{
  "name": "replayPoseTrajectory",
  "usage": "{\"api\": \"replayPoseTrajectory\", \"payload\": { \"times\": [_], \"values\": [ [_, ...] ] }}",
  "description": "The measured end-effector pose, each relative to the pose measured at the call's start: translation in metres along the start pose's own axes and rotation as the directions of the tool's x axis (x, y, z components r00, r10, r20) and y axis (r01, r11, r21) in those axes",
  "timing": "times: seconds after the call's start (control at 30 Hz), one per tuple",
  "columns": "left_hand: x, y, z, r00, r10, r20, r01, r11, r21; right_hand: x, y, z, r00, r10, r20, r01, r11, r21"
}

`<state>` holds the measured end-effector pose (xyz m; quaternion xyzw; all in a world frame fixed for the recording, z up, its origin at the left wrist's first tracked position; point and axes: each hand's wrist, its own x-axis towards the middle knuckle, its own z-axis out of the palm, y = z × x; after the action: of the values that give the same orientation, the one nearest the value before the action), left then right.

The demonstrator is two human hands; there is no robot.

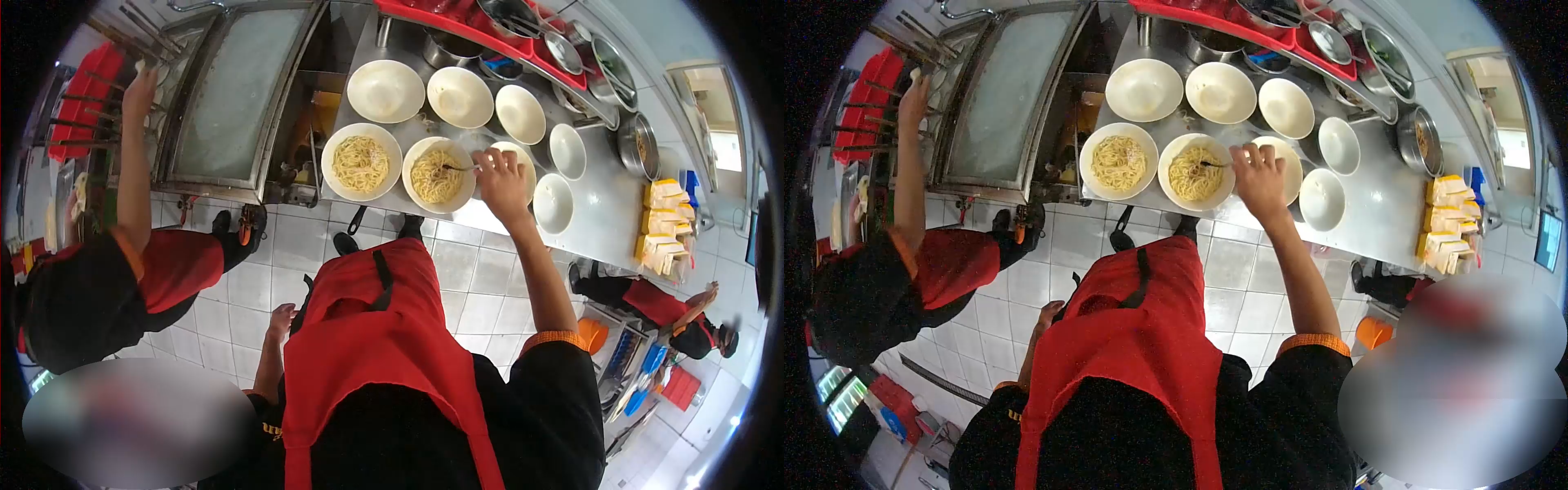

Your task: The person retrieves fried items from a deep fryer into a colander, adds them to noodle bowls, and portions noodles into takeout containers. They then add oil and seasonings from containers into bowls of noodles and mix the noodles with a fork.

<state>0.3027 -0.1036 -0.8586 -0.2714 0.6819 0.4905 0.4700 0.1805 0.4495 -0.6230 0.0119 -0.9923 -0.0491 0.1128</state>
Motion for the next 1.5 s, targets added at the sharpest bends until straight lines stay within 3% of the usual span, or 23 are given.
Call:
{"api": "replayPoseTrajectory", "payload": {
  "times": [0.13,0.2,0.33,0.37,0.43,0.5,0.53,0.57,0.6,0.67,0.73,0.77,0.87,0.97,1.07,1.13,1.17,1.27,1.3,1.37,1.43,1.47,1.5],
  "values": [
    [0.032,-0.029,-0.019,0.984,0.167,0.058,-0.174,0.973,0.153,0.002,0.019,0.011,0.983,-0.034,0.182,0.054,0.993,-0.106],
    [0.006,-0.009,-0.009,0.998,0.064,0.007,-0.061,0.984,-0.168,0.003,0.017,-0.007,0.98,-0.053,0.191,0.075,0.991,-0.107],
    [0.005,-0.018,-0.013,0.999,-0.008,-0.044,0.002,0.992,-0.125,0.0,0.004,-0.054,0.998,0.063,0.028,-0.059,0.993,-0.103],
    [0.028,-0.048,-0.023,0.965,0.261,0.016,-0.261,0.957,0.126,-0.002,0.001,-0.059,0.993,0.113,0.011,-0.112,0.989,-0.097],
    [0.041,-0.056,-0.021,0.854,0.498,0.149,-0.517,0.784,0.343,-0.019,0.001,-0.007,0.994,0.102,-0.045,-0.103,0.994,-0.025],
    [0.027,-0.043,-0.007,0.993,0.114,-0.04,-0.103,0.973,0.206,-0.028,-0.002,0.012,0.963,0.269,0.028,-0.27,0.956,0.118],
    [0.018,-0.038,-0.008,0.99,0.144,0.004,-0.144,0.989,-0.016,-0.036,0.014,0.021,0.908,0.391,0.15,-0.418,0.864,0.28],
    [0.013,-0.031,-0.008,0.989,0.145,0.001,-0.145,0.989,-0.018,-0.044,0.03,0.028,0.829,0.476,0.294,-0.559,0.72,0.41],
    [0.009,-0.02,-0.006,0.988,0.153,-0.019,-0.151,0.987,0.052,-0.052,0.045,0.033,0.844,0.45,0.293,-0.521,0.557,0.647],
    [0.016,-0.028,-0.01,0.987,0.155,-0.03,-0.15,0.981,0.127,-0.045,0.048,0.004,0.765,0.479,0.43,-0.635,0.452,0.626],
    [0.048,-0.061,-0.028,0.972,0.203,0.121,-0.178,0.966,-0.186,-0.042,0.043,-0.006,0.752,0.505,0.424,-0.642,0.412,0.647],
    [0.048,-0.059,-0.026,0.971,0.201,0.13,-0.177,0.968,-0.178,-0.039,0.036,-0.011,0.763,0.473,0.441,-0.617,0.329,0.715],
    [0.051,-0.056,-0.024,0.993,0.106,0.055,-0.103,0.993,-0.048,-0.027,-0.006,-0.05,0.853,0.511,0.101,-0.521,0.839,0.158],
    [0.056,-0.06,-0.032,0.976,0.153,0.156,-0.161,0.986,0.044,-0.03,-0.013,-0.026,0.937,0.321,-0.137,-0.32,0.947,0.031],
    [0.05,-0.053,-0.028,0.944,0.323,0.07,-0.328,0.888,0.321,-0.041,-0.016,0.035,0.872,0.48,0.094,-0.482,0.81,0.333],
    [0.012,-0.017,-0.029,0.994,0.083,0.067,-0.08,0.996,-0.045,-0.044,0.013,0.041,0.855,0.482,0.192,-0.497,0.653,0.572],
    [0.0,-0.01,-0.027,0.995,0.08,0.062,-0.077,0.996,-0.045,-0.05,0.027,0.041,0.861,0.439,0.258,-0.471,0.494,0.73],
    [-0.006,-0.007,-0.027,0.999,-0.002,-0.048,0.005,0.998,0.059,-0.049,0.035,0.01,0.792,0.531,0.3,-0.545,0.395,0.739],
    [-0.003,-0.017,-0.031,0.993,0.12,0.012,-0.12,0.991,0.054,-0.045,0.032,-0.004,0.752,0.571,0.331,-0.592,0.363,0.719],
    [0.028,-0.06,-0.044,0.967,0.243,0.072,-0.246,0.968,0.039,-0.041,0.018,-0.018,0.749,0.591,0.298,-0.609,0.44,0.66],
    [0.093,-0.122,-0.057,0.947,0.311,0.079,-0.316,0.857,0.408,-0.033,-0.004,-0.039,0.752,0.603,0.266,-0.619,0.509,0.598],
    [0.118,-0.141,-0.061,0.947,0.313,0.076,-0.316,0.857,0.407,-0.028,-0.02,-0.055,0.832,0.555,-0.001,-0.523,0.783,0.336],
    [0.136,-0.156,-0.067,0.882,0.437,0.175,-0.453,0.69,0.564,-0.026,-0.03,-0.063,0.89,0.397,-0.222,-0.41,0.912,-0.011]
  ]
}}
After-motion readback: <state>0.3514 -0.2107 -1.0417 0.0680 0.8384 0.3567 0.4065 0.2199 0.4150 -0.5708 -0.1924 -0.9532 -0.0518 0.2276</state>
